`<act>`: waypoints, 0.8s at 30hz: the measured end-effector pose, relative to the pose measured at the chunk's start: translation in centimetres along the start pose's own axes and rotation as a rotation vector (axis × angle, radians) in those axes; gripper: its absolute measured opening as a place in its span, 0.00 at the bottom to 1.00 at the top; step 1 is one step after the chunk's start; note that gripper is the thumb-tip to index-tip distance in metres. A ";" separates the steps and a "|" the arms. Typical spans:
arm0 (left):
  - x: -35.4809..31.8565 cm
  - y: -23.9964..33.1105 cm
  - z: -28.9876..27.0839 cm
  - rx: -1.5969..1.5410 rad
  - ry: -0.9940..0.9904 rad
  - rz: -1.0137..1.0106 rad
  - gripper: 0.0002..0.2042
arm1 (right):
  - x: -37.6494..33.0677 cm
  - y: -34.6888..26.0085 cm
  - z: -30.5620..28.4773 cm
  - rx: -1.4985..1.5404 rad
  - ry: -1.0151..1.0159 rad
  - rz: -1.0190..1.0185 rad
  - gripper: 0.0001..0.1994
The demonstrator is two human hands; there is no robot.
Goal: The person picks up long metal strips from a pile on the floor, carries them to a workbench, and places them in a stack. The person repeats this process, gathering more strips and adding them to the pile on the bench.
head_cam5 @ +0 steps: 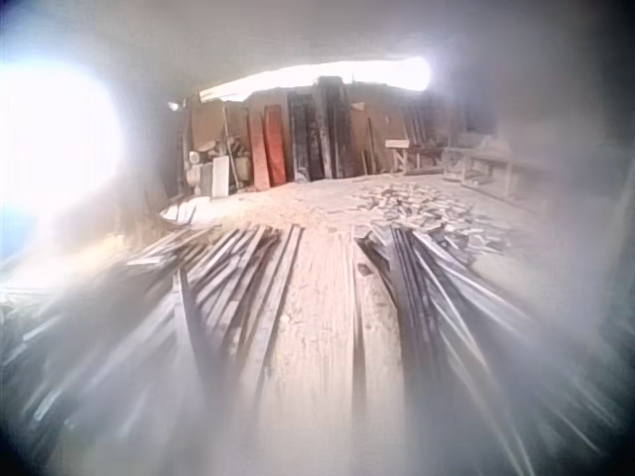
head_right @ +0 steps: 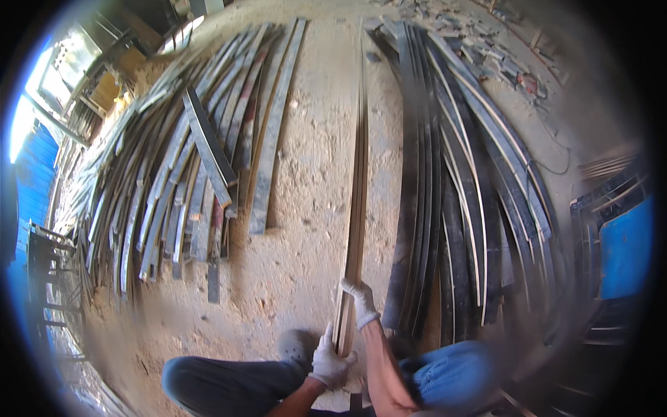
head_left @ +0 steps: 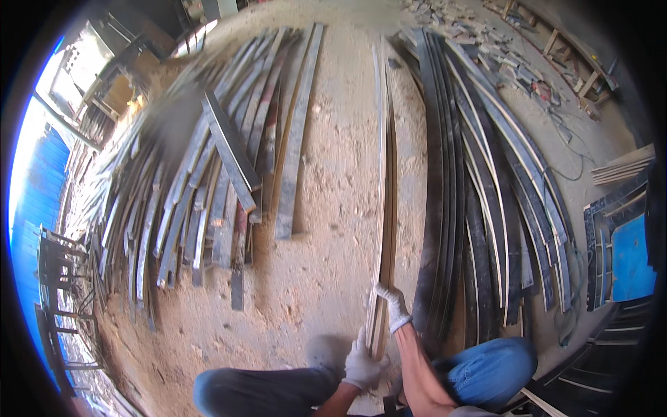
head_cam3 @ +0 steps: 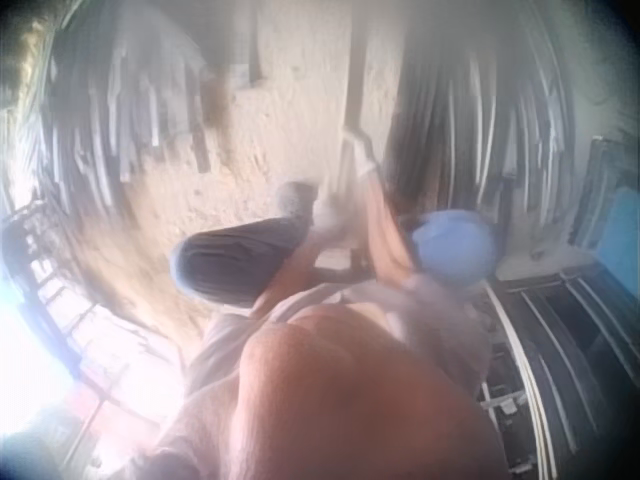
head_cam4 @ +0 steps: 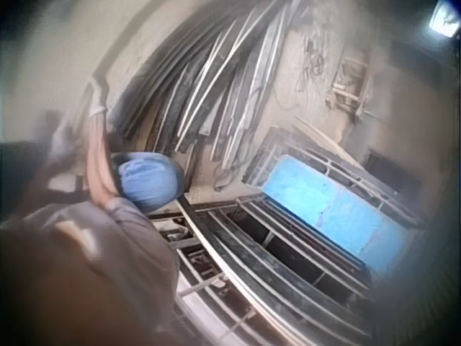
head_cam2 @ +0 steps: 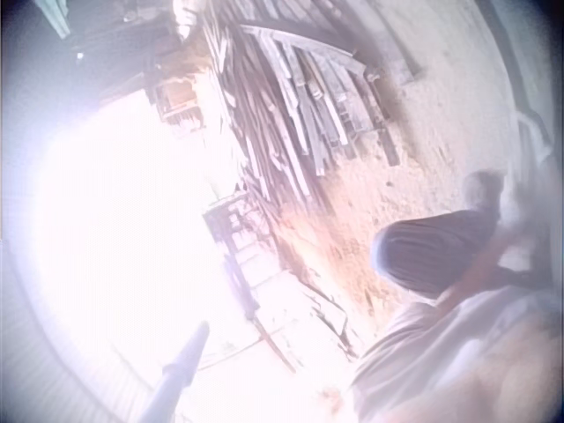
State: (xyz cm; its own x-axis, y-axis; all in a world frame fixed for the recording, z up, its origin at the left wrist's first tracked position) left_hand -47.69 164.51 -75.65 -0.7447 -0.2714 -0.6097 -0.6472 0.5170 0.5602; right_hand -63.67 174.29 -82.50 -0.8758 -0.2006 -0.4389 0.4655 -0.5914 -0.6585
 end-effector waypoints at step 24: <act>38.4 4.5 -25.5 0.171 0.599 -0.440 0.38 | 17.4 -2.1 5.3 -2.035 0.327 -0.595 0.58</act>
State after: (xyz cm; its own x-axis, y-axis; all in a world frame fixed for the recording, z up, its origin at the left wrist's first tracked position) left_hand -83.35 135.65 -82.24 -0.4167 -0.8504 -0.3212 -0.9069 0.3647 0.2110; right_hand -80.56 167.90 -85.57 -0.9882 -0.1172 0.0990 -0.1349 0.9710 -0.1972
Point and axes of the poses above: each hand's wrist, its own x-axis towards the middle knuckle, its own z-axis out of the palm, y = z × x, the point moved 1 cm from there along x, towards the middle knuckle, and after that the axes turned 11 degrees about -z, right-handed, at the moved point
